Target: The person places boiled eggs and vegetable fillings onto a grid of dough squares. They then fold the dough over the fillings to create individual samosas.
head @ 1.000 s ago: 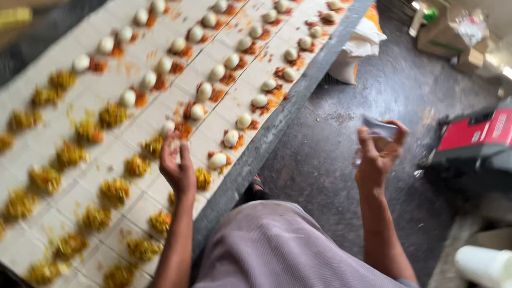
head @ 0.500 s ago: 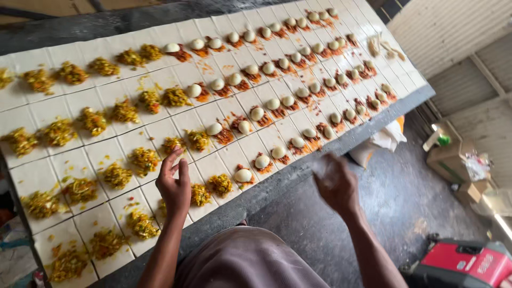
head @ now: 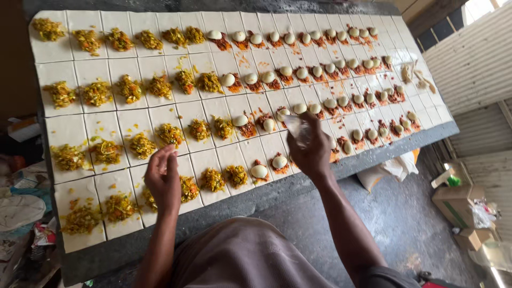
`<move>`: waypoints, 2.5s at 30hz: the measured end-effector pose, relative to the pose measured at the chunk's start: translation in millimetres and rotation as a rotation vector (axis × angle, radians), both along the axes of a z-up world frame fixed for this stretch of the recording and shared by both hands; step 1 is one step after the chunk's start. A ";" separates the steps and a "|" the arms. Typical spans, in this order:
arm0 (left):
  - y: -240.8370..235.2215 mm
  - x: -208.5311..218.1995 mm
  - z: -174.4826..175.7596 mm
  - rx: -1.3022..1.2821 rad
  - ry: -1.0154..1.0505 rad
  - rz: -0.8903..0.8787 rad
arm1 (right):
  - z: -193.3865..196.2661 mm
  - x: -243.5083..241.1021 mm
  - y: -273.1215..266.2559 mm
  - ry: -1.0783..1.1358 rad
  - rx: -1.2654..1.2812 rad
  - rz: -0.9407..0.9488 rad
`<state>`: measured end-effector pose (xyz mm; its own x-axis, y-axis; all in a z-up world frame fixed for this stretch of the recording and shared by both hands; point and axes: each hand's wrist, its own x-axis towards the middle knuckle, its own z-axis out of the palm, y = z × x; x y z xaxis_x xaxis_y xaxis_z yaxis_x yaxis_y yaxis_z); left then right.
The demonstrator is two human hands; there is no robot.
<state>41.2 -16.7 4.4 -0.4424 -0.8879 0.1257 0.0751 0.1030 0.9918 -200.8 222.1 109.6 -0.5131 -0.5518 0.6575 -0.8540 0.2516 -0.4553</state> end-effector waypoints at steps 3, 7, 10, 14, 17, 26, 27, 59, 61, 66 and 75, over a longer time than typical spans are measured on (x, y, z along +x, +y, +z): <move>12.8 -6.7 -1.8 -0.004 0.056 -0.087 | 14.4 -13.5 -30.4 -0.270 -0.242 -0.112; 17.9 -16.9 6.8 0.030 -0.035 -0.163 | 6.6 -19.3 -70.2 -0.301 -0.200 0.059; 21.2 -26.6 14.9 0.003 -0.024 -0.247 | -15.6 -27.3 -90.7 -0.245 -0.118 0.183; 19.2 -18.9 8.7 -0.023 -0.034 -0.255 | -53.1 -68.6 -81.9 -0.074 -0.234 0.089; 11.3 -9.5 -8.2 -0.014 -0.059 -0.156 | -56.7 -120.2 -42.4 -0.098 -0.274 -0.131; 22.0 6.9 -12.0 -0.185 -0.051 -0.129 | -48.3 -41.7 -154.0 -0.135 -0.377 0.251; 28.3 9.6 -9.0 -0.189 -0.044 -0.178 | -49.7 -17.2 -167.2 -0.173 -0.264 0.200; -56.9 32.7 -18.9 0.590 -0.128 -0.134 | -32.2 68.8 113.6 -0.391 -0.012 -0.237; -22.1 -4.9 -22.3 0.573 -0.203 -0.205 | -19.6 48.1 138.0 -0.546 -0.431 -0.410; 68.8 -90.0 -43.3 0.424 -0.359 -0.403 | -31.0 9.2 193.2 -0.445 -0.286 -0.443; 201.8 -224.5 -43.6 0.236 -0.397 -0.604 | -52.8 -44.3 311.3 -0.698 -0.225 -0.433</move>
